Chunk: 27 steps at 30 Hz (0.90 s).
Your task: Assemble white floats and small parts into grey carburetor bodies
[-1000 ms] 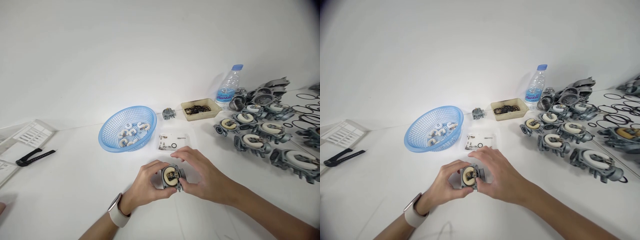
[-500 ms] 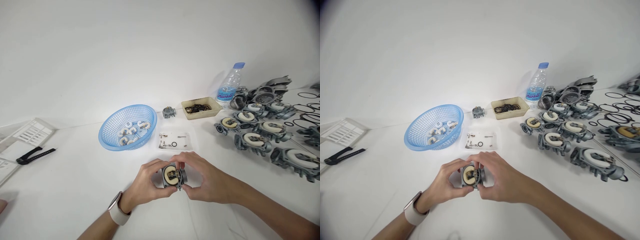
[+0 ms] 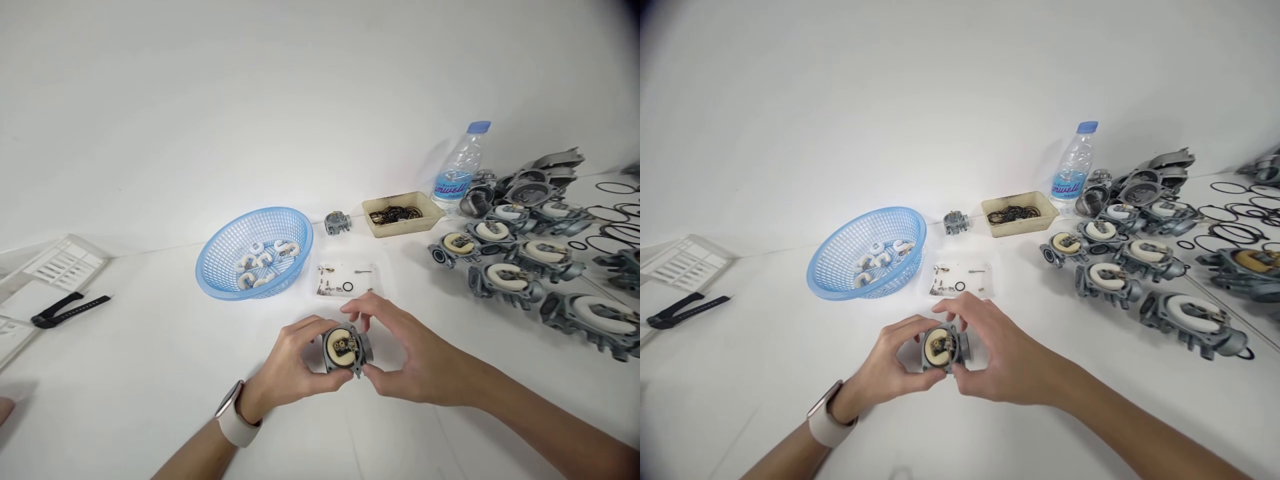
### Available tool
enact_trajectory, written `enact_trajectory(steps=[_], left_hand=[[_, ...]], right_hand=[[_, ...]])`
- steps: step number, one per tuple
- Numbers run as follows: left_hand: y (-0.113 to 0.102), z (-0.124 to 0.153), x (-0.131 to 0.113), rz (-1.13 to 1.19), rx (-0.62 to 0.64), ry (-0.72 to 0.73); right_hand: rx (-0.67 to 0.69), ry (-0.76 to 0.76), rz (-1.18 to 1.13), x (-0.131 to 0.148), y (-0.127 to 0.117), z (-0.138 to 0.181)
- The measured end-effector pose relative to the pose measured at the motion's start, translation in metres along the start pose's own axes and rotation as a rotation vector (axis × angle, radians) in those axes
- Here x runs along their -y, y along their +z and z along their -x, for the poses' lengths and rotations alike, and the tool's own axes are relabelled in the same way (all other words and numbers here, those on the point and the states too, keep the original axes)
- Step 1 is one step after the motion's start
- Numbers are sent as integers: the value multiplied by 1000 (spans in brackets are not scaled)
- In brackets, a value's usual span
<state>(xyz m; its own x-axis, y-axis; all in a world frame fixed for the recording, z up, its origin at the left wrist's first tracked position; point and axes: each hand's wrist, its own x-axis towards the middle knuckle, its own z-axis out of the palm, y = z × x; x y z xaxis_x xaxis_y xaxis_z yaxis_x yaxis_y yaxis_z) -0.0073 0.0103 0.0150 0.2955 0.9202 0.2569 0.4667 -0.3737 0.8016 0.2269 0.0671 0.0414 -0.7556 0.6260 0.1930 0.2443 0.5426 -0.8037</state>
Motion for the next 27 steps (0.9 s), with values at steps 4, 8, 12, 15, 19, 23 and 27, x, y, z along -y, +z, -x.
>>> enact_trajectory(steps=[4,8,12,15,19,23,27], left_hand=[[0,-1,0,3,3,16],[0,-1,0,6,4,21],[0,0,-1,7,1,19],[0,-1,-1,9,4,18],[1,-2,0,9,0,29],[0,-1,0,4,4,21],[0,0,0,1,9,8]], right_hand=[[22,43,-1,0,0,0],[14,34,19,0,-1,-1],[-6,-36,120,-2,2,-3],[-88,-55,212,-3,5,-4],[-62,-52,160,-1,3,-3],[12,40,55,2,-1,-1],[7,32,36,2,-1,-1]])
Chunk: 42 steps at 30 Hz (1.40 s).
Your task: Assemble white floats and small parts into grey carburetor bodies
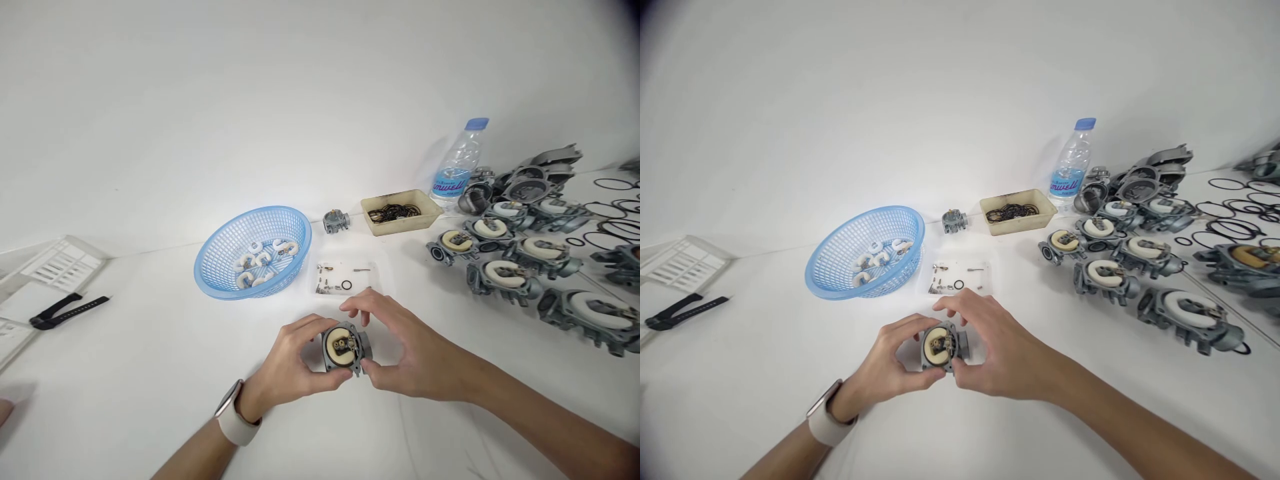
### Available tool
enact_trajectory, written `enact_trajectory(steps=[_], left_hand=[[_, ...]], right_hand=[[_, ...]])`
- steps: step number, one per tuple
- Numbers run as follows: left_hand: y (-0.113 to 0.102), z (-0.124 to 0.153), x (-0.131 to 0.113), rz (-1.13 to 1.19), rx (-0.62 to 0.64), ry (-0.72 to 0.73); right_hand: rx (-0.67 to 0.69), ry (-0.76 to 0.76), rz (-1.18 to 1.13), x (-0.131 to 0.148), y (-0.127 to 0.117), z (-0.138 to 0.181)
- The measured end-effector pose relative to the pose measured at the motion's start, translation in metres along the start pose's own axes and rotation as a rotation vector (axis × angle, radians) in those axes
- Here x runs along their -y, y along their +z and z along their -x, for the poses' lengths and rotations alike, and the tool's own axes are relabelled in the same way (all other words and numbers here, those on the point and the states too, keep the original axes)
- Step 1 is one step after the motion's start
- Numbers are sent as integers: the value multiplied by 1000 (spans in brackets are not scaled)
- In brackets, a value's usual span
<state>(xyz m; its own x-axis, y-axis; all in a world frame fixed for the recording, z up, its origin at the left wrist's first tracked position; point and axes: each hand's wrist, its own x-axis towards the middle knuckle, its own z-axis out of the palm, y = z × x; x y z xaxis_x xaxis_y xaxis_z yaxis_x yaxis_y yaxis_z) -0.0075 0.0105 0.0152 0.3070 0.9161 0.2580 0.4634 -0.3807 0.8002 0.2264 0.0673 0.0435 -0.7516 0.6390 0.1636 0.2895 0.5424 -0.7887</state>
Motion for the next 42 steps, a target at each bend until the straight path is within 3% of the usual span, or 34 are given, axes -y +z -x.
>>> enact_trajectory(steps=[7,15,22,28,39,42], left_hand=[[1,0,1,2,-7,11],[0,0,0,-3,-2,5],[0,0,-1,5,0,-3],[1,-1,-1,0,-9,13],[0,-1,0,10,5,18],[0,-1,-1,5,8,14]], right_hand=[[-147,-133,253,-5,8,-2],[6,7,-23,2,1,1],[48,-55,-9,3,0,-1],[-139,-140,236,-4,10,-4],[55,-91,51,6,0,-2],[36,-114,70,8,-2,-3]])
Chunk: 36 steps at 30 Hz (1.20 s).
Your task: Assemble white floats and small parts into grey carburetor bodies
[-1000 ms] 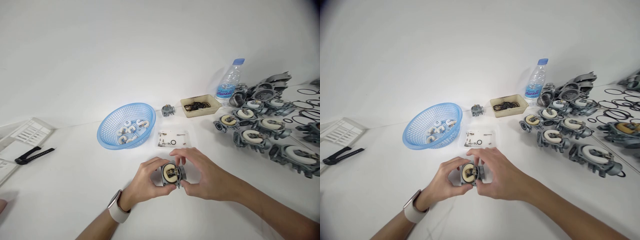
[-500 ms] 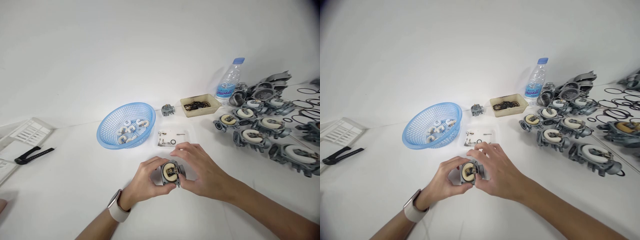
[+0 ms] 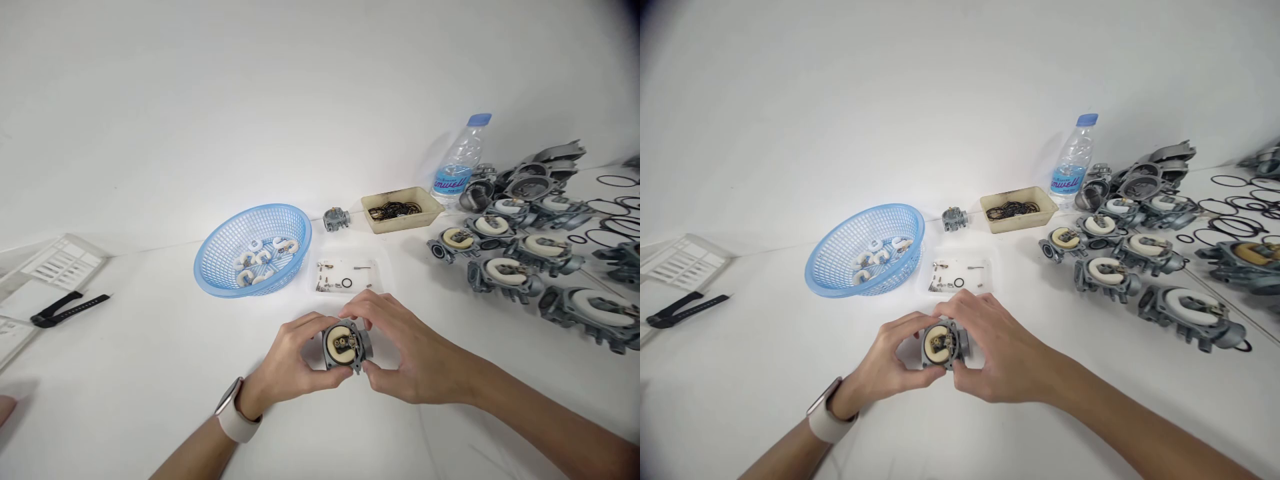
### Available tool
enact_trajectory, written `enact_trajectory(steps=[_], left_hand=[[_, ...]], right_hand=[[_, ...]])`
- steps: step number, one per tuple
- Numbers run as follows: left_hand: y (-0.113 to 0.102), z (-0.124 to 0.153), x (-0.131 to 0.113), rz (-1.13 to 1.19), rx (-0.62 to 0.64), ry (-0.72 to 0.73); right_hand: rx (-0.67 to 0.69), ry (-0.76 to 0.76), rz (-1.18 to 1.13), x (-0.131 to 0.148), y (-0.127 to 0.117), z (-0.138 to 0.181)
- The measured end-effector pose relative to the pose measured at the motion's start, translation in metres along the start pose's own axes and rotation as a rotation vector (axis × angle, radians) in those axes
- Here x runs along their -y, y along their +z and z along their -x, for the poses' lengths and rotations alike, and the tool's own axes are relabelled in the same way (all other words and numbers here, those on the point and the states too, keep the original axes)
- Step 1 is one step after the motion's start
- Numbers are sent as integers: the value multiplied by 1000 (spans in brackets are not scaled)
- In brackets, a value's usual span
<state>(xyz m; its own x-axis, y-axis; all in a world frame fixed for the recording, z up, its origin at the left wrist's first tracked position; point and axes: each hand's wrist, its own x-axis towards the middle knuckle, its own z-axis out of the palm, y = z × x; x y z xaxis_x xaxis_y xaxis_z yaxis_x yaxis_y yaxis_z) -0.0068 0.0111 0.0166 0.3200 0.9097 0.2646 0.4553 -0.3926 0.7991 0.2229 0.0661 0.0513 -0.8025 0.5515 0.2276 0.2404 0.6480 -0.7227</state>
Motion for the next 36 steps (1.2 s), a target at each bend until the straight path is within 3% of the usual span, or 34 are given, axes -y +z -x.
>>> enact_trajectory(steps=[5,10,18,26,32,36], left_hand=[[0,-1,-2,1,3,-10],[0,0,-1,-8,-11,12],[-1,-1,1,5,0,15],[-1,0,1,9,13,-6],[-2,0,1,0,7,-17],[0,0,1,4,-5,-8]], right_hand=[[12,-32,4,-3,3,0],[-165,-29,190,-9,10,2],[-26,50,-6,-4,1,1],[-10,107,-248,-6,-2,4],[4,89,-168,-5,-2,3],[-99,110,37,-7,3,1]])
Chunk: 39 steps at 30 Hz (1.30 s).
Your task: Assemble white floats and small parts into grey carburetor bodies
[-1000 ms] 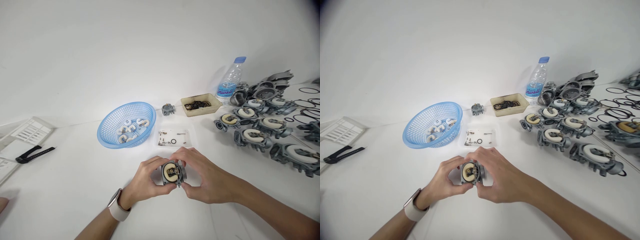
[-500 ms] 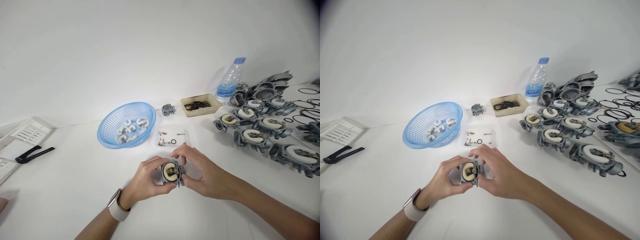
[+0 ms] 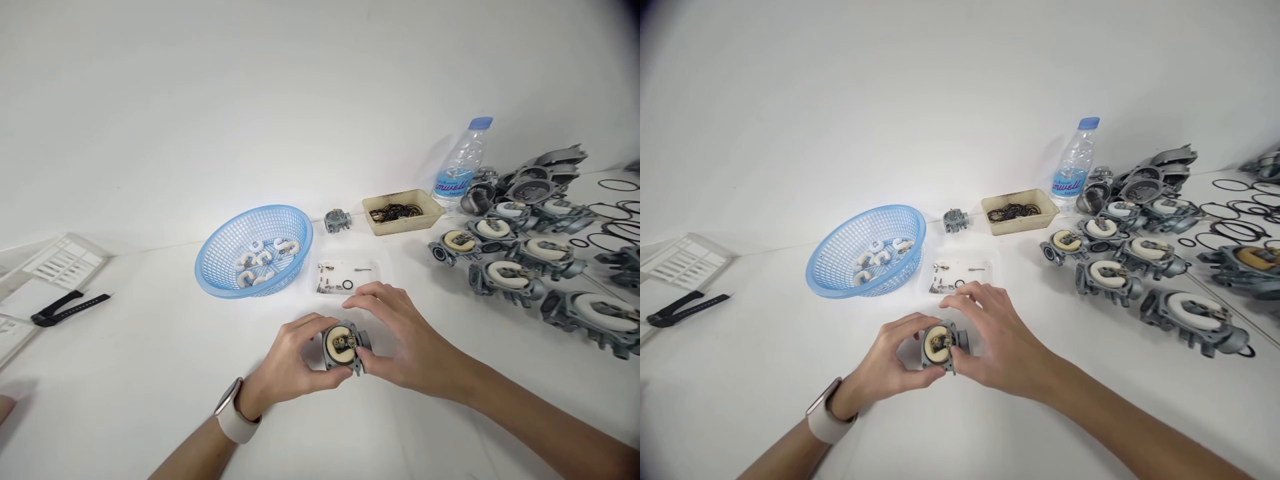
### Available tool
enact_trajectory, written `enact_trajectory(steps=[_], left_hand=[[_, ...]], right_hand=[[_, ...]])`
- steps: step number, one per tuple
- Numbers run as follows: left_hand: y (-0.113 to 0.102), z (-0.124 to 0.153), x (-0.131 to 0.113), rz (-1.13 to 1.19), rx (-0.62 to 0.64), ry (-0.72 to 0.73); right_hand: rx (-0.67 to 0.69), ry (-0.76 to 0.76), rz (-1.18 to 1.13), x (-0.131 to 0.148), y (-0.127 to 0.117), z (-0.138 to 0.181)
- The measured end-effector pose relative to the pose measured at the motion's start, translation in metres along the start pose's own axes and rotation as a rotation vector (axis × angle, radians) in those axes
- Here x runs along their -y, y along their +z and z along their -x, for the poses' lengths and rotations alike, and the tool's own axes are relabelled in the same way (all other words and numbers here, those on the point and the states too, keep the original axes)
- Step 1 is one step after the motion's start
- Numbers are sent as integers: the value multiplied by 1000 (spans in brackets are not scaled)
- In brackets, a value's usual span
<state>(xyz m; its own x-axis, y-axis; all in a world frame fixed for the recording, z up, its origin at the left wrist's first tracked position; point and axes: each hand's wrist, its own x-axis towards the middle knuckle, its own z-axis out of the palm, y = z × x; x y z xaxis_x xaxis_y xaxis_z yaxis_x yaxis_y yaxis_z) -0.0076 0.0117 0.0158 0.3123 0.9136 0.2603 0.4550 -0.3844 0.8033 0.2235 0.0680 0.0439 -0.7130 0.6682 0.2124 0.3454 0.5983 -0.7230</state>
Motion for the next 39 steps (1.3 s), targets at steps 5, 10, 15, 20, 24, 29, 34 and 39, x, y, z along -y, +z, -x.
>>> enact_trajectory(steps=[5,10,15,20,24,29,34,39], left_hand=[[0,0,0,-6,-2,-1],[-1,-1,-1,-2,9,-11],[0,-1,1,5,-2,-1],[1,0,3,-6,0,-1],[1,0,2,-11,-4,2],[2,0,3,-20,-8,2],[2,1,2,-25,-8,-1],[1,1,1,-19,13,-33]], right_hand=[[51,1,-90,0,-1,1],[55,22,-143,0,0,3],[42,22,-176,2,-3,4],[81,13,-163,1,-2,3],[10,65,-49,-1,3,3],[54,69,-144,2,-1,3],[91,134,-223,4,-5,3],[139,163,-267,8,-8,3]])
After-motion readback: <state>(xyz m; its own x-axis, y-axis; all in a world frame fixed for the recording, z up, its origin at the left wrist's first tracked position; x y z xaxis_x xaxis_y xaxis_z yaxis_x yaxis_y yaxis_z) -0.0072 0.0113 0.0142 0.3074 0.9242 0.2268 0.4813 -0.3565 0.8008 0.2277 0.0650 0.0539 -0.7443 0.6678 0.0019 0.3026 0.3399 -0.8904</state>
